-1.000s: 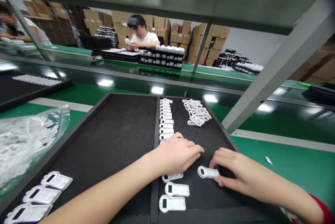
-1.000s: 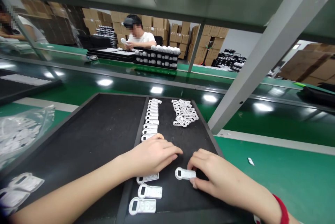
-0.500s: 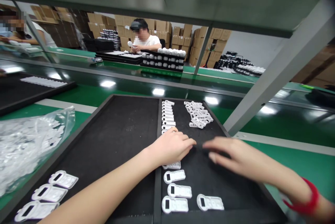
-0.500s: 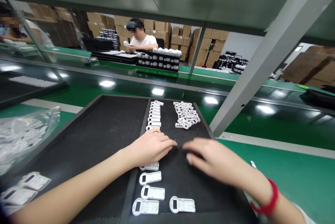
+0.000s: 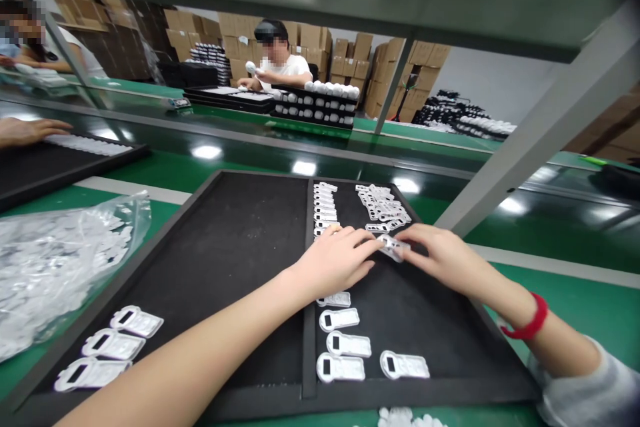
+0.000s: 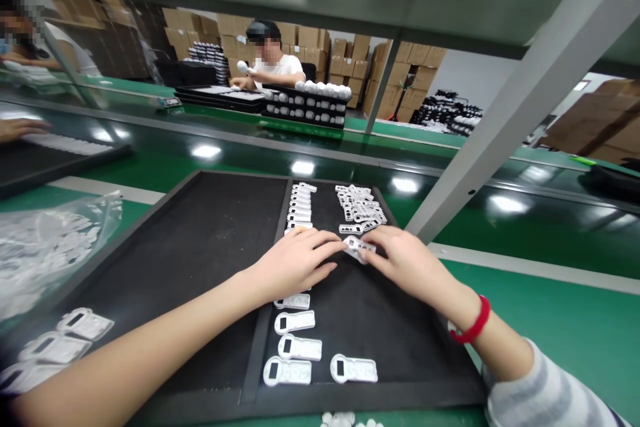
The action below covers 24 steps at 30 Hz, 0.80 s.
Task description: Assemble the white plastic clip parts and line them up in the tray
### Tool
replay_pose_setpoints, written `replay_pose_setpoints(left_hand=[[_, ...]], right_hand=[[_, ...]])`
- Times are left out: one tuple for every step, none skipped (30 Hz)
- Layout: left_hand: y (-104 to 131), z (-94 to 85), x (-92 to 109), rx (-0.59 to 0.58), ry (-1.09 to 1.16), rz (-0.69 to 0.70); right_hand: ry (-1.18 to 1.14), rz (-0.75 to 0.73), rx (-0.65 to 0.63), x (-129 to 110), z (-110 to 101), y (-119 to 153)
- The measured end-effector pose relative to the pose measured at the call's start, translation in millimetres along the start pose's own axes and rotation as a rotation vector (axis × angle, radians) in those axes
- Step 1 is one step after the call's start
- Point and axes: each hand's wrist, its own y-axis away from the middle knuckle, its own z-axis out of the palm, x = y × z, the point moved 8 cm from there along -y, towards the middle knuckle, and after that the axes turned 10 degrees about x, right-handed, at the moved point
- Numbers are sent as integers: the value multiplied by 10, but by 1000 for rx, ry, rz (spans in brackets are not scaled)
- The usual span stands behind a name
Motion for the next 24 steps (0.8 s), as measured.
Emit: replay_pose_setpoints(left_hand=[[-4,10,27,-2,18,1],[-3,33,64,-14,36,11],[1,66,107,-33,52,27],[8,106,150,-59,64,46],[17,149,186,-85,71,59],[25,186,211,-106,75,65],[30,213,225,-116,79,61],[30,228,227,-117,83,48],[27,232,222,-113,86,31],[21,227,214,-107,89,13],[13,213,206,-100,91,-2],[3,190,202,-95,91,-12],[-8,159,203,-91,91,-14],[-21,123,209,-88,97,-10],[-33,86,224,-91,117,2],[-42,54,243,-105,150,21],[-47,31,264,-129,190,42],[-46,16,281,-158,224,62],[-42,9,294,-187,240,83],[-34,8,302,-213,234,104],[-26,12,303,-231,211,121],[-19,18,303,-244,181,136],[-13,24,305,-252,156,148],[-10,27,308,-255,142,156]], right_hand=[[-29,-22,-51,-93,30,97],[-55,-42,-97,-183,68,189],[-74,-60,-133,-265,108,269],[-81,-74,-152,-330,142,334],[-78,-86,-153,-376,167,381],[-70,-98,-143,-404,184,413],[-60,-108,-126,-413,194,434],[-52,-113,-104,-405,197,445],[-49,-111,-80,-384,194,451],[-54,-102,-59,-355,190,456],[-67,-91,-44,-325,185,463],[-84,-76,-34,-298,179,474],[-107,-60,-27,-278,166,488],[-132,-44,-17,-267,139,506],[-155,-25,1,-263,91,525],[-172,-2,23,-262,22,546],[-180,28,34,-264,-54,571],[-183,58,20,-274,-123,602],[-181,82,-34,-296,-169,643],[-176,93,-127,-336,-184,700],[-173,78,-244,-402,-175,775],[-177,30,-363,-497,-151,868],[-187,-39,-454,-609,-126,966],[-198,-104,-494,-716,-106,1053]])
